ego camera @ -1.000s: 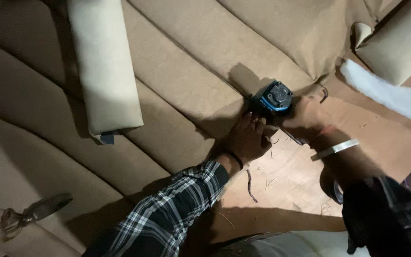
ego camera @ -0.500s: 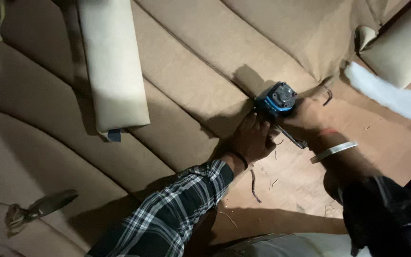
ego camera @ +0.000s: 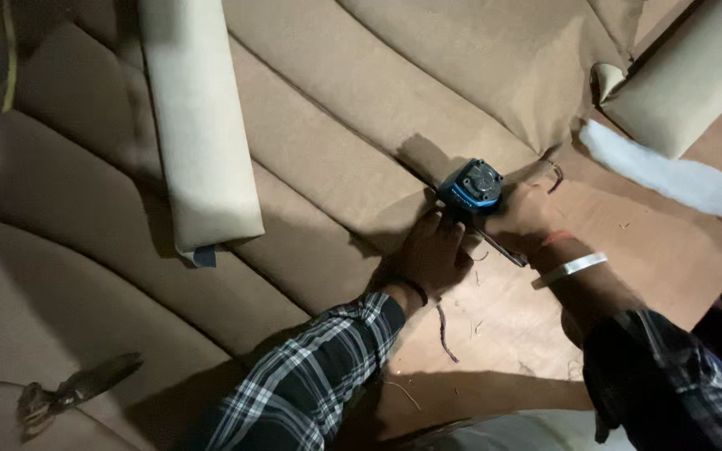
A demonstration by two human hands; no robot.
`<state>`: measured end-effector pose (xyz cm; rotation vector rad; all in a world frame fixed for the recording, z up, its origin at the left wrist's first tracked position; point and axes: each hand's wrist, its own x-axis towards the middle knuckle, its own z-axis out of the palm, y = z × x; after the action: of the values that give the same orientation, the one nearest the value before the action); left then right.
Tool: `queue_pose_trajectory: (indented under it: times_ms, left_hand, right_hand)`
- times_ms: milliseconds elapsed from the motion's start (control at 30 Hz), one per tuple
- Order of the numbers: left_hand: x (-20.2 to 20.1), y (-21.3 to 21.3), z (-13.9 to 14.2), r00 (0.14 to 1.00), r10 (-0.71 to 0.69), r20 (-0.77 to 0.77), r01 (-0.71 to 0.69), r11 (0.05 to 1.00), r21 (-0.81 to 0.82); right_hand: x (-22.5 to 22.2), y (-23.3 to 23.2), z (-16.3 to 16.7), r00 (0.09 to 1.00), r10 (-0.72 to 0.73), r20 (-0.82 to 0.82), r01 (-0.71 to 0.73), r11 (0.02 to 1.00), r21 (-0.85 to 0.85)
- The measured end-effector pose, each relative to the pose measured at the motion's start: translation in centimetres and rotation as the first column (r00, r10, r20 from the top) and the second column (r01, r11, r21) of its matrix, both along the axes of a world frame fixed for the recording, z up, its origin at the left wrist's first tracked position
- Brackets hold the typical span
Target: The person works on a padded upholstered chair back on a work table. They remove staples from the fabric edge with a staple remover, pull loose fabric taut by hand, and drive staples with a pneumatic staple gun, smoothing the fabric over the padding as they go.
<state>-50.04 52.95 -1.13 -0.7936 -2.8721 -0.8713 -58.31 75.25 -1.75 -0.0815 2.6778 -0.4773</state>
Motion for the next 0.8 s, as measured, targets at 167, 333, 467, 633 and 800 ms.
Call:
queue_pose_trajectory:
  times_ms: [167,333,467,633,800]
  left_hand:
    - [-0.4,0.1,1.3,0.999,-0.033,0.043,0.034,0.999,-0.038]
    - [0.2,0.3,3.9,0.974,-0.179,0.139,0.211,0.938,-0.273]
    - [4.0,-1.6,5.6,0.994,-0.11,0.023,0.112,0.984,-0.14]
    - [1.9,-5.2,5.5,0.994,0.11,0.021,-0.105,0.978,-0.183]
    - [-3.1,-6.8,5.4,0.965,0.26,0.021,-0.235,0.902,-0.362]
  right_hand:
    - [-0.5,-0.9,0.3,0.983,0.052,0.177,-0.075,0.989,0.127]
    - [3.2,-1.0,4.5,0.998,-0.062,-0.033,0.057,0.99,-0.128]
    - [6.8,2.3,6.9,0.96,-0.137,-0.242,0.101,0.983,-0.156]
    - [8.8,8.2,7.1,0.94,-0.163,-0.301,0.193,0.978,0.073]
    - [11.1,6.7,6.2,0.834,-0.031,-0.551,0.191,0.953,0.236]
